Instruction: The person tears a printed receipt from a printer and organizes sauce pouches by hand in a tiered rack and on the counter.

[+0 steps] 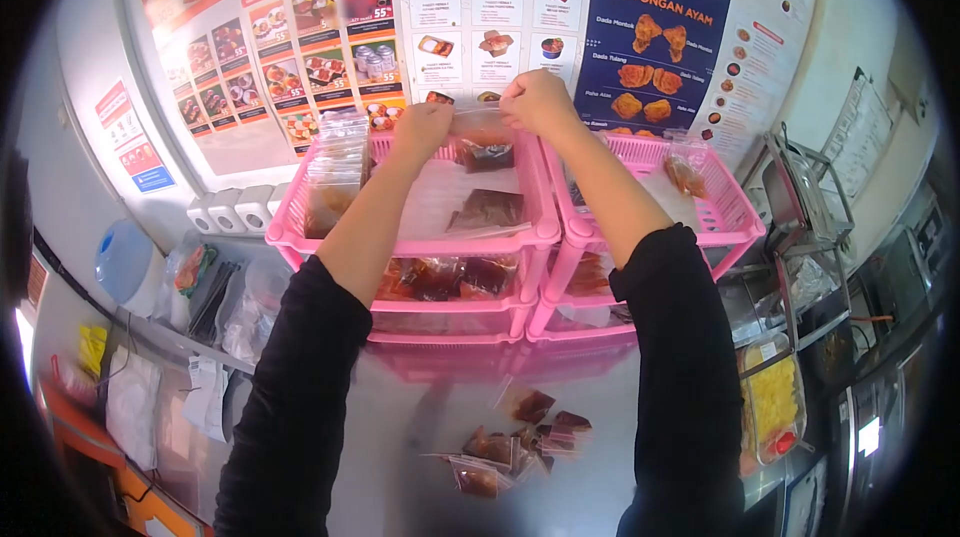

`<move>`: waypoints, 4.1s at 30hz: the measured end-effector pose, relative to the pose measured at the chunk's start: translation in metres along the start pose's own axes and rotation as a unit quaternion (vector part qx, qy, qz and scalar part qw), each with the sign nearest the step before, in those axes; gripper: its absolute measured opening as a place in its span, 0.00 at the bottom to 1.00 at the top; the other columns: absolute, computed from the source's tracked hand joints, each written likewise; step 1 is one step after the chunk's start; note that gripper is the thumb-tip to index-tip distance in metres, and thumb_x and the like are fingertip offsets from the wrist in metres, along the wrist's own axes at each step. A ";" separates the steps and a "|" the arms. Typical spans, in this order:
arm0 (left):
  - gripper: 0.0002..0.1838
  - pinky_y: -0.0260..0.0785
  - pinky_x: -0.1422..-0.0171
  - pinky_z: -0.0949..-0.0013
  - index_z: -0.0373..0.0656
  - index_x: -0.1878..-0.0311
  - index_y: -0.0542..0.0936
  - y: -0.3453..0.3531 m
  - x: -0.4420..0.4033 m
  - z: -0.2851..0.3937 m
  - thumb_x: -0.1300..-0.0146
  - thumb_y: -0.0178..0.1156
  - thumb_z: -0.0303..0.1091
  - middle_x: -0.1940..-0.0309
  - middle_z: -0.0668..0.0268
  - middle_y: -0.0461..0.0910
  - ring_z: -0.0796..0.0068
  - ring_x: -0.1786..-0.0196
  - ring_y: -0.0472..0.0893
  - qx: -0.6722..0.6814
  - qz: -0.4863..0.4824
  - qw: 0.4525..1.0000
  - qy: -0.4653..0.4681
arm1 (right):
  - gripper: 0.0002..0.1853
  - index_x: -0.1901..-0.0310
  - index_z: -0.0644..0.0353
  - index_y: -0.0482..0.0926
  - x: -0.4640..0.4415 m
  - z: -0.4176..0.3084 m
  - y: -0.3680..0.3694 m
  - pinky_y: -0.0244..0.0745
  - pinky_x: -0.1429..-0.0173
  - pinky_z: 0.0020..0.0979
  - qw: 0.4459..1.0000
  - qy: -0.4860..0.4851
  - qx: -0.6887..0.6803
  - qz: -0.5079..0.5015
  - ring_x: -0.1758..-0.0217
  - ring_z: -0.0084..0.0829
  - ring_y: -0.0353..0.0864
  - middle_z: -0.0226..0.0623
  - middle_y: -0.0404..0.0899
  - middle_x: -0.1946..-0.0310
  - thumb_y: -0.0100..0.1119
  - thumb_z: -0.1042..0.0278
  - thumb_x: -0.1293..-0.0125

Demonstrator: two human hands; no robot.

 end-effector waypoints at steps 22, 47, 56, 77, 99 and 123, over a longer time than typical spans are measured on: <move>0.16 0.72 0.63 0.71 0.36 0.60 0.76 -0.009 0.024 0.027 0.54 0.64 0.25 0.73 0.62 0.82 0.76 0.69 0.80 0.024 -0.070 0.992 0.099 | 0.07 0.68 0.50 0.83 0.018 -0.010 0.011 0.75 0.57 0.41 0.871 -0.167 0.463 0.010 0.61 0.42 0.80 0.39 0.80 0.68 0.60 0.68 0.51; 0.11 0.65 0.79 0.79 0.38 0.59 0.78 0.001 0.024 0.029 0.43 0.60 0.32 0.81 0.66 0.79 0.82 0.81 0.77 0.064 -0.157 0.985 0.038 | 0.04 0.77 0.55 0.82 0.000 -0.004 0.000 0.75 0.61 0.37 0.937 -0.215 0.264 0.073 0.68 0.41 0.81 0.41 0.80 0.76 0.59 0.74 0.55; 0.13 0.67 0.81 0.79 0.37 0.56 0.76 0.001 0.022 0.024 0.39 0.59 0.35 0.70 0.63 0.82 0.77 0.78 0.81 0.124 -0.149 0.981 -0.027 | 0.06 0.73 0.58 0.81 0.026 -0.039 -0.002 0.72 0.62 0.38 0.904 -0.258 0.334 0.076 0.68 0.41 0.79 0.39 0.79 0.73 0.60 0.66 0.50; 0.12 0.69 0.75 0.75 0.38 0.62 0.81 -0.004 0.022 0.026 0.49 0.65 0.33 0.78 0.66 0.80 0.79 0.79 0.77 -0.104 0.019 0.979 0.175 | 0.06 0.71 0.57 0.82 0.025 -0.024 0.009 0.76 0.61 0.41 0.852 -0.194 0.482 0.069 0.66 0.42 0.82 0.43 0.81 0.72 0.56 0.71 0.51; 0.06 0.72 0.76 0.74 0.37 0.68 0.80 0.000 0.022 0.022 0.46 0.58 0.30 0.77 0.62 0.82 0.77 0.80 0.81 0.077 -0.091 0.993 0.009 | 0.07 0.67 0.65 0.81 0.099 -0.077 0.004 0.73 0.67 0.24 0.891 -0.031 0.223 -0.394 0.73 0.21 0.80 0.35 0.83 0.72 0.64 0.74 0.48; 0.13 0.73 0.72 0.74 0.33 0.59 0.76 0.005 0.014 0.013 0.48 0.62 0.28 0.70 0.59 0.81 0.76 0.70 0.82 -0.013 -0.038 0.995 0.097 | 0.05 0.74 0.58 0.80 0.012 -0.020 0.017 0.73 0.62 0.39 0.922 -0.201 0.330 0.008 0.65 0.44 0.79 0.40 0.80 0.73 0.60 0.72 0.56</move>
Point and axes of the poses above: each hand's wrist, its own x-axis away from the middle knuckle, its own y-axis out of the palm, z = x × y, the point moved 3 cm from there along -x, towards the middle knuckle
